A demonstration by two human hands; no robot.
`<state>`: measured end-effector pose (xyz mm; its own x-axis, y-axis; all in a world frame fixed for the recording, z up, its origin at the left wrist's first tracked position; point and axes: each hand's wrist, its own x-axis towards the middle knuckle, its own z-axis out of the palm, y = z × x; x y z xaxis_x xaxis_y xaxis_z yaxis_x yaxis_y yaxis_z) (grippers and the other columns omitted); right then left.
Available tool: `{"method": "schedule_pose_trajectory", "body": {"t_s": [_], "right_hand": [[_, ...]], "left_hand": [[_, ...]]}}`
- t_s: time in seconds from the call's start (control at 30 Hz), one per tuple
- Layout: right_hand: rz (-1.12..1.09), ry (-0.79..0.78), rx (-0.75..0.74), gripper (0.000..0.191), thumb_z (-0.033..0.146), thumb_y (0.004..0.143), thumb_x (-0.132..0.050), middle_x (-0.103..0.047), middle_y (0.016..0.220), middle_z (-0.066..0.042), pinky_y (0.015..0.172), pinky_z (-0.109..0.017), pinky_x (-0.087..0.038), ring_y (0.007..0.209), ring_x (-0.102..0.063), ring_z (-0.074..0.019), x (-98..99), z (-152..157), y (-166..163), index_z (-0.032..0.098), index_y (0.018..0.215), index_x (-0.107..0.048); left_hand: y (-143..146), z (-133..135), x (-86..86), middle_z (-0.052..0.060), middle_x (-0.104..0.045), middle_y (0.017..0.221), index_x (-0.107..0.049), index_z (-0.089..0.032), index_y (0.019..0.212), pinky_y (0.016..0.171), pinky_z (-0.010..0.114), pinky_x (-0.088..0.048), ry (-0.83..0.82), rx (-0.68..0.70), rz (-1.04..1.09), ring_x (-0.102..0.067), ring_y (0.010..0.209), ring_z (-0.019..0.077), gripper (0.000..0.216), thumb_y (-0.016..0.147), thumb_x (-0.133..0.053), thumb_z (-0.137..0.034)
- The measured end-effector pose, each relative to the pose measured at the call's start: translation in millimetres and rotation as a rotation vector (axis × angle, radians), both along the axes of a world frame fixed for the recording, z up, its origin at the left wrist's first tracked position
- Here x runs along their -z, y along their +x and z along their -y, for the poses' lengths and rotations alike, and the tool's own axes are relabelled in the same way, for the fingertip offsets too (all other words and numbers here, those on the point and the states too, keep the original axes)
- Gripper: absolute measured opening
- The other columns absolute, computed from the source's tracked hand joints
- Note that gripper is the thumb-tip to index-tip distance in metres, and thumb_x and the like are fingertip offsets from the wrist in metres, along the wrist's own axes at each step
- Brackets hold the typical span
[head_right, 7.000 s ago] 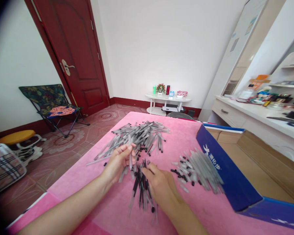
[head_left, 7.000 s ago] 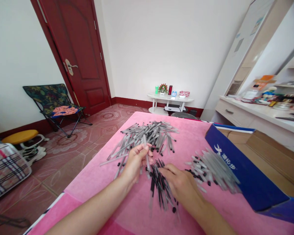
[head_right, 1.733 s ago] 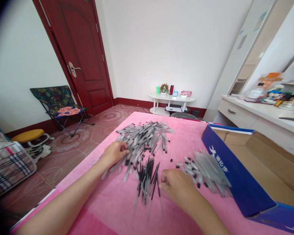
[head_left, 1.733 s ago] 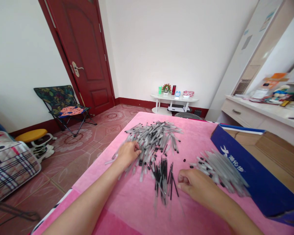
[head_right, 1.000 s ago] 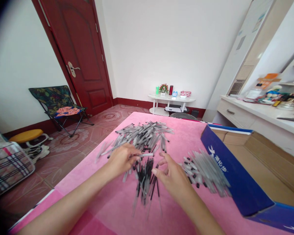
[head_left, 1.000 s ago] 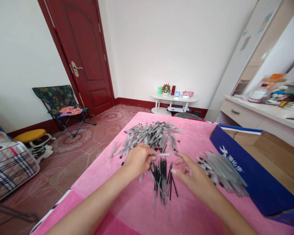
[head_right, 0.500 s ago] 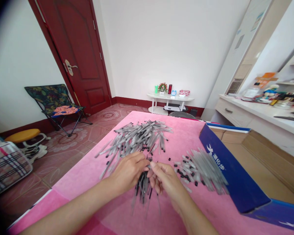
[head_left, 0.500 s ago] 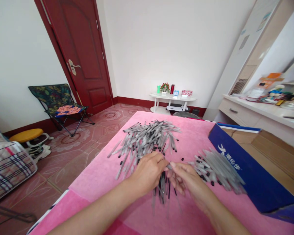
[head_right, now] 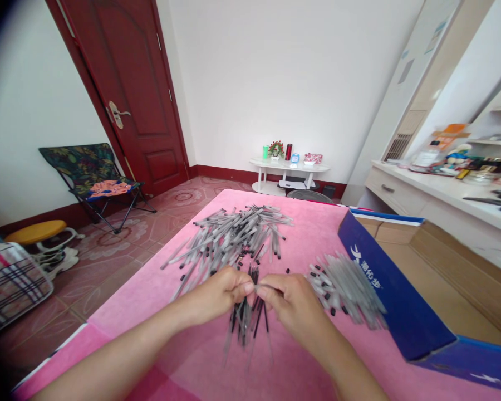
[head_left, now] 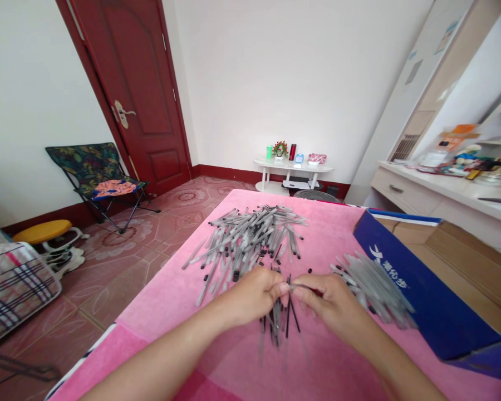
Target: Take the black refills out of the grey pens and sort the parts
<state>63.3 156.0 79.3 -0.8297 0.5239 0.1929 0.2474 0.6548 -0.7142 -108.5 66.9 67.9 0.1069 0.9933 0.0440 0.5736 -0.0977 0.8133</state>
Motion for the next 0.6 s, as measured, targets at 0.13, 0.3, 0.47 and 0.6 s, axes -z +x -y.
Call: {"method": "schedule_pose_trajectory", "body": {"t_s": [0.13, 0.3, 0.47, 0.6], "right_hand": [[-0.221, -0.025, 0.372, 0.028, 0.040, 0.080, -0.048, -0.056, 0.060, -0.001, 0.043, -0.022, -0.035, 0.044, -0.045, -0.0104, -22.4, -29, 35, 0.018, 0.089, -0.061], [-0.191, 0.136, 0.579, 0.029, 0.043, 0.076, -0.051, -0.062, 0.067, -0.006, 0.055, -0.028, -0.041, 0.058, -0.055, -0.0171, -28.3, -67, 69, 0.019, 0.082, -0.066], [0.131, 0.241, 0.438, 0.024, 0.035, 0.074, -0.052, -0.068, 0.091, -0.007, 0.074, -0.034, -0.044, 0.085, -0.060, -0.0244, 6.5, -84, 61, 0.022, 0.083, -0.070], [0.207, 0.315, 0.417, 0.023, 0.032, 0.074, -0.050, -0.068, 0.092, -0.006, 0.073, -0.033, -0.045, 0.085, -0.061, -0.0233, 30.4, -91, 52, 0.022, 0.083, -0.069]], "left_hand": [[-27, -2, 2.6, -0.008, -0.023, 0.045, -0.053, -0.012, 0.070, 0.038, 0.019, -0.012, -0.319, 0.103, 0.645, -0.014, 0.038, 0.0042, 0.040, 0.082, -0.039, -0.048], [-37, -10, 0.0, -0.008, -0.020, 0.051, -0.052, -0.013, 0.084, 0.039, 0.016, -0.009, -0.229, 0.090, 1.126, -0.011, 0.040, 0.0023, 0.021, 0.079, -0.050, -0.034], [-24, -14, 4.9, -0.005, -0.034, 0.057, -0.054, -0.012, 0.093, 0.041, 0.016, -0.019, -0.187, 0.064, 1.218, -0.026, 0.041, 0.0016, 0.021, 0.079, -0.051, -0.028], [-20, -14, 15.4, 0.001, -0.047, 0.067, -0.055, -0.010, 0.094, 0.046, 0.019, -0.030, -0.196, 0.023, 1.207, -0.041, 0.048, 0.0047, 0.023, 0.079, -0.052, -0.026]]}}
